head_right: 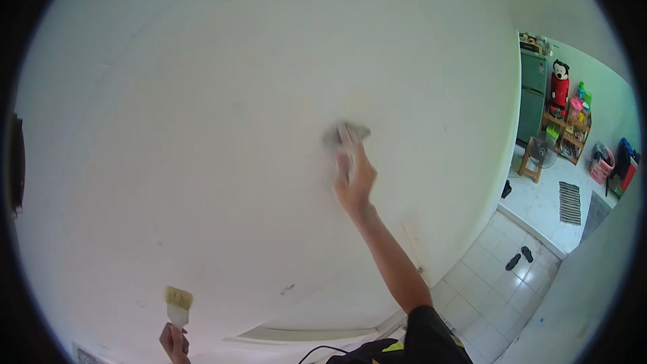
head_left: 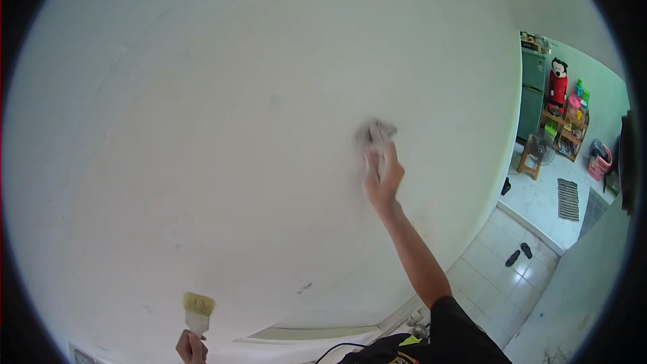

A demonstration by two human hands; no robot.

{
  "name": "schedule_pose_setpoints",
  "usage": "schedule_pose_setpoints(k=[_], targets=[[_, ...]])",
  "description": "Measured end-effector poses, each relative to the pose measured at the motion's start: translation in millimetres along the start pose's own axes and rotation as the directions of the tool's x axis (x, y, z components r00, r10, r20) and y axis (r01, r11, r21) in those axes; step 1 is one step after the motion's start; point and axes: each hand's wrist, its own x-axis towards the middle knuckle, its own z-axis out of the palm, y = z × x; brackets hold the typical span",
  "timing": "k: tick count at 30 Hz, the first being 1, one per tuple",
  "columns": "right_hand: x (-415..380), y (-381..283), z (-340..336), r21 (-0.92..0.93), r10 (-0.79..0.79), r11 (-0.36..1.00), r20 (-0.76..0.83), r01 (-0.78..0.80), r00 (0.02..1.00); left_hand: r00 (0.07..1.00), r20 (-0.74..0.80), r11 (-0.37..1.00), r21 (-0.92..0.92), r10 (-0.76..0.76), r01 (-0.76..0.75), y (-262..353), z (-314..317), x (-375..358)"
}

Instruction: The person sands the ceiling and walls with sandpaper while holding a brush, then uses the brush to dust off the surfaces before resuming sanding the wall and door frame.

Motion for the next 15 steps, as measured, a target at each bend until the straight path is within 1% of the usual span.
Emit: schedule_pose_setpoints(k=[1, 2, 3, 4, 5, 6, 8, 9, 10, 11, 12, 13, 14, 15], targets=[[8, -7, 15, -0.007, -0.043, 0.999, -0.036, 0.043, 0.998, 0.997, -0.018, 0.997, -0.017, 0.078, -0.078, -3, 2, 7], [5, -14, 31, -0.016, -0.088, 0.996, -0.070, 0.087, 0.994, 0.997, -0.010, 0.997, -0.010, 0.075, -0.075, -2, 6, 12], [-10, -22, 42, -0.076, -0.228, 0.971, 0.023, 0.229, 0.973, 0.997, 0.001, 0.996, -0.025, 0.081, -0.081, 6, 13, 18], [-33, -28, 46, -0.121, -0.355, 0.922, 0.123, 0.369, 0.927, 0.996, 0.013, 0.995, -0.041, 0.089, -0.088, 12, 20, 23], [-65, -31, 39, -0.078, -0.298, 0.937, 0.328, 0.341, 0.896, 0.995, 0.036, 0.994, -0.062, 0.094, -0.092, 13, 29, 25], [-94, -31, 33, -0.042, -0.244, 0.950, 0.516, 0.308, 0.821, 0.992, 0.068, 0.993, -0.050, 0.108, -0.105, 20, 37, 26], [-119, -16, 12, 0.159, -0.479, 0.874, 0.438, 0.458, 0.761, 0.991, 0.105, 0.994, -0.076, 0.084, -0.076, 19, 42, 22], [-148, 17, -5, 0.103, -0.412, 0.903, 0.479, 0.417, 0.775, 0.989, 0.112, 0.993, -0.082, 0.093, -0.084, 5, 41, 19], [-163, 49, -23, 0.045, -0.343, 0.926, 0.513, 0.375, 0.786, 0.994, 0.088, 0.996, -0.068, 0.071, -0.065, -4, 38, 14], [-151, 63, -34, -0.070, -0.289, 0.932, 0.445, 0.355, 0.847, 0.997, 0.063, 0.998, -0.052, 0.047, -0.044, -9, 35, 12], [-130, 74, -38, -0.181, -0.236, 0.930, 0.368, 0.319, 0.899, 0.996, 0.070, 0.997, -0.052, 0.052, -0.049, -9, 31, 11], [-80, 54, -36, -0.183, -0.242, 0.946, 0.147, 0.267, 0.959, 0.996, 0.077, 0.999, -0.036, 0.034, -0.031, -3, 27, 11], [-46, 45, -33, -0.152, -0.076, 0.984, 0.082, 0.088, 0.994, 0.996, 0.083, 1.000, -0.020, 0.013, -0.012, 0, 25, 11], [-18, 36, -28, -0.108, 0.095, 0.990, 0.024, -0.092, 0.995, 0.997, 0.071, 0.999, -0.013, 0.033, -0.032, 3, 26, 14]])
